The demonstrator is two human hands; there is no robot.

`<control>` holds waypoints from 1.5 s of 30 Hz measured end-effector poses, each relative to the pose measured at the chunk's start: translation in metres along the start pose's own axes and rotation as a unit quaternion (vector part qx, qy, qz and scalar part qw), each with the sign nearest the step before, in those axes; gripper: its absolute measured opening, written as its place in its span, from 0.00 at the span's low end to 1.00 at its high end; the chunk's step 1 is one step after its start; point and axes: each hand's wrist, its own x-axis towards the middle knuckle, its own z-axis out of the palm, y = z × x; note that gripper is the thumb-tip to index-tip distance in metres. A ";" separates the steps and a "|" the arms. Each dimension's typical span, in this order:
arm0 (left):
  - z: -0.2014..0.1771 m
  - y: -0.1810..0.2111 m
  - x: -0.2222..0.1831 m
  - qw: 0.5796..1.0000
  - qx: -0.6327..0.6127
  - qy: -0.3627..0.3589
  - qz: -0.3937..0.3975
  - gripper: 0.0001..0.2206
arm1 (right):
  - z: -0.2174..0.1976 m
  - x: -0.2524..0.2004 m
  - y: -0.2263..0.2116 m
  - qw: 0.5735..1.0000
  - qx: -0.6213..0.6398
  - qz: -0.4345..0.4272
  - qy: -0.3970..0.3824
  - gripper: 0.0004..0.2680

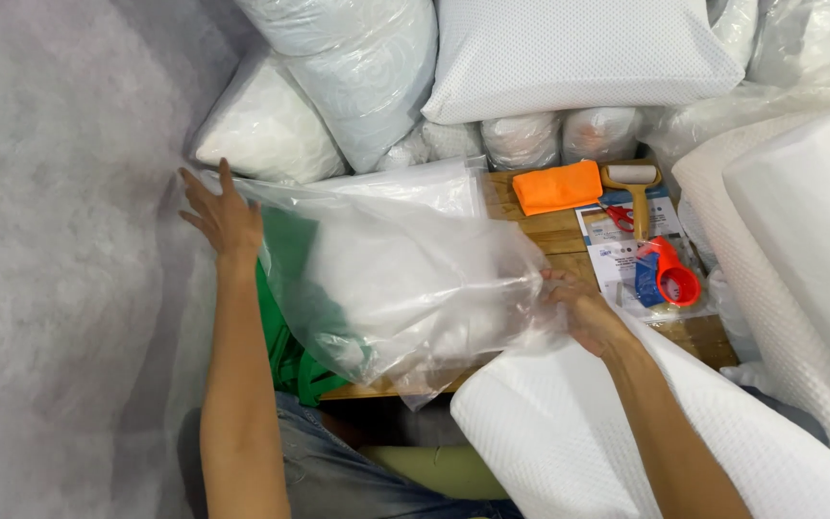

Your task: The person wipes a white pillow with an orange cloth, uses a lint roller on both sides of the pillow, and inserts the pillow into a clear plastic bag.

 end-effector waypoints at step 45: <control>0.141 0.077 -0.353 0.899 -0.086 0.035 0.429 0.08 | -0.037 -0.009 -0.035 0.968 -0.107 -0.196 0.117 0.17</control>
